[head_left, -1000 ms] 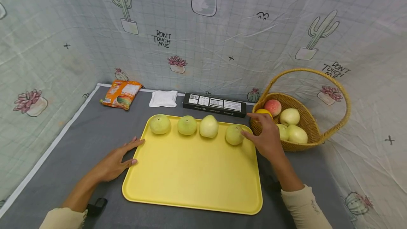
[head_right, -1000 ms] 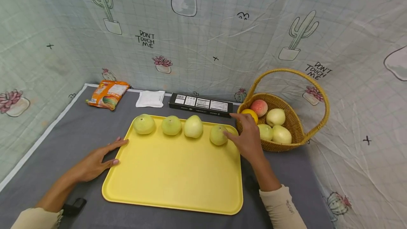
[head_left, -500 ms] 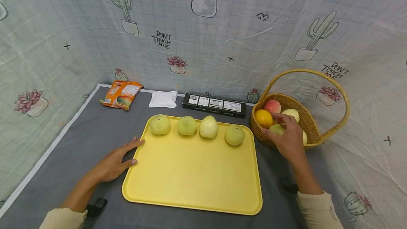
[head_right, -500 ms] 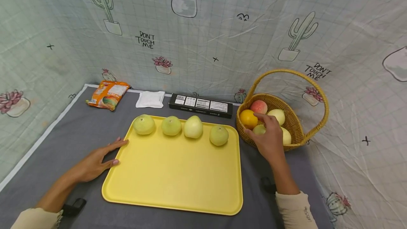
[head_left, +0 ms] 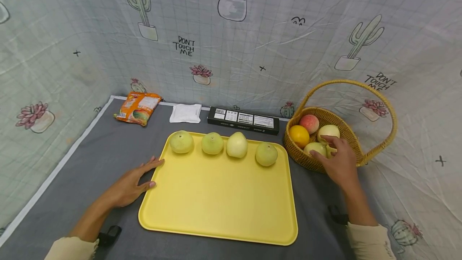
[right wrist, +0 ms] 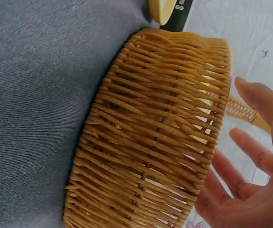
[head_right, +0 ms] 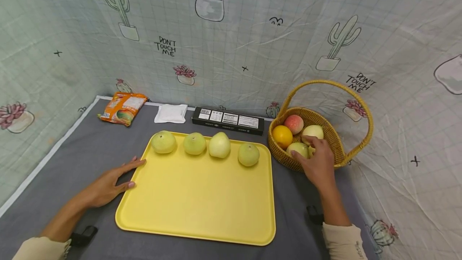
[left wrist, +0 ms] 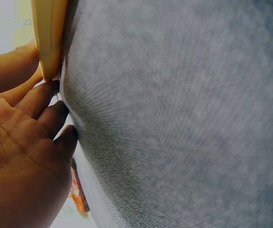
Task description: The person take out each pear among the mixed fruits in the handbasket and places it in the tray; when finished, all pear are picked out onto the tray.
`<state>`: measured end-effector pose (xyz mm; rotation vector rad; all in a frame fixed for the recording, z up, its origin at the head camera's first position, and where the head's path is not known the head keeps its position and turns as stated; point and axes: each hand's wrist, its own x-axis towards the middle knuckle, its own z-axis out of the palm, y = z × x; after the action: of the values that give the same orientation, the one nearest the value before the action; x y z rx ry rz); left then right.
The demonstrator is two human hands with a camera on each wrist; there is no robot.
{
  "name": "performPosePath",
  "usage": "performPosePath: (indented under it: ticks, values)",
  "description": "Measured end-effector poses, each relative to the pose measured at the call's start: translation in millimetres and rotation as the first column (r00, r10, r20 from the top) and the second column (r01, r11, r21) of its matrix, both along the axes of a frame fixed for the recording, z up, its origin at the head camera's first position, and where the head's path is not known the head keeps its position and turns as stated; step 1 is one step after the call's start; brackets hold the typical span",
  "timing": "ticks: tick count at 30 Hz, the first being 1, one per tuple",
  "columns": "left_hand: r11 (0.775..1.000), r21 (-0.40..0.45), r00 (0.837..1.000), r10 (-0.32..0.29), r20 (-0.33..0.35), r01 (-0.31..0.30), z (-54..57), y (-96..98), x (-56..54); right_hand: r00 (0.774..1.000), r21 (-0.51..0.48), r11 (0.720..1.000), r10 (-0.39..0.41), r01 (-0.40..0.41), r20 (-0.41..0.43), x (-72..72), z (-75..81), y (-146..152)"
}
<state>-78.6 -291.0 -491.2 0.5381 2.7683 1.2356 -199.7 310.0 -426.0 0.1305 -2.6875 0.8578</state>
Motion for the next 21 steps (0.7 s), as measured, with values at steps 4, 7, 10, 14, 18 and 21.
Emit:
performPosePath:
  ticks: [4, 7, 10, 14, 18, 21]
  values:
    - [1.000, 0.000, 1.000, -0.004, -0.005, 0.004, -0.4, 0.4, 0.0, 1.000, 0.064, 0.998, 0.012, -0.012, 0.007, -2.5, -1.9, 3.2]
    - [1.000, -0.001, 1.000, -0.007, -0.010, 0.007, -1.0, 0.7, -0.1, 0.999, 0.087, 0.996, 0.015, -0.018, 0.036, -5.5, -2.4, 4.8]
    - [1.000, 0.000, 1.000, -0.009, -0.011, 0.009, -1.2, 0.9, -0.1, 0.998, 0.102, 0.995, 0.015, -0.022, 0.067, -8.2, -2.2, 5.7]
    - [1.000, -0.003, 1.000, -0.008, -0.012, 0.008, -1.3, 0.8, -0.2, 0.996, 0.135, 0.990, 0.021, -0.033, 0.092, -12.6, -0.3, 5.6]
    - [1.000, -0.001, 1.000, 0.000, -0.001, 0.000, -0.3, 0.7, 0.2, 0.991, 0.186, 0.981, 0.022, -0.047, 0.130, -18.1, 2.8, 4.2]
    - [1.000, -0.003, 1.000, 0.007, 0.008, -0.007, 0.8, 0.9, 0.6, 0.988, 0.199, 0.979, 0.021, -0.051, 0.150, -21.0, 3.9, 3.8]
